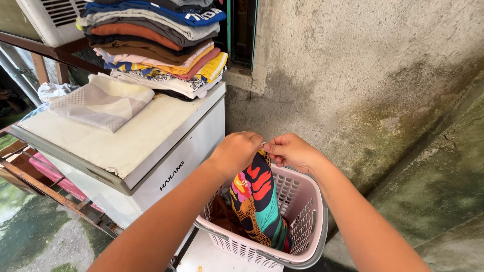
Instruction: Folding various items of laundry on top of an appliance in an outdoor utility area.
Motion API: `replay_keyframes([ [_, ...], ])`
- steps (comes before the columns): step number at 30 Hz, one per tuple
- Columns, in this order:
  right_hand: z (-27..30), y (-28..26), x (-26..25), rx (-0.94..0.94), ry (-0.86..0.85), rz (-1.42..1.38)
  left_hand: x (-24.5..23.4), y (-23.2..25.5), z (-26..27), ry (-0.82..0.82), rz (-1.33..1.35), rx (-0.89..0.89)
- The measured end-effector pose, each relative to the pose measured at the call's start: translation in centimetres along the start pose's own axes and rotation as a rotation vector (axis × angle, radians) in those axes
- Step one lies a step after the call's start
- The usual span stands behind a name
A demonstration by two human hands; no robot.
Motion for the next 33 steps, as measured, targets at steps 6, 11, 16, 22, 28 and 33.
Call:
replay_keyframes([
  [6, -0.3, -0.4, -0.6, -0.098, -0.053, 0.241, -0.6, 0.4, 0.3, -0.018, -0.002, 0.120],
  [11, 0.9, -1.2, -0.9, -0.095, -0.141, 0.223, -1.4, 1.7, 0.8, 0.125, 0.043, 0.261],
  [16, 0.7, 0.0, -1.5, -0.106, -0.134, 0.316, -0.7, 1.3, 1.2, 0.113, 0.068, 0.149],
  [22, -1.2, 6.7, -7.5, -0.032, -0.019, 0.345, -5.2, -0.8, 0.0, 0.414, 0.194, 0.013],
  [28, -0.8, 9.7, -11.7, 0.108, 0.170, 0.363, -5.8, -4.6, 0.1, 0.605, 0.196, -0.222],
  [33, 2.0, 4.2, -15.9, 0.108, 0.296, 0.527, -5.3, -6.1, -0.6, 0.632, 0.177, -0.257],
])
Point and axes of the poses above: each hand's wrist, its own z-axis away from the middle knuckle, its own x-axis out of the palm, y = z × x, the point moved 3 cm from there along -z, towards the middle knuckle, and after that the axes turned 10 degrees about z, right-handed, at the moved point
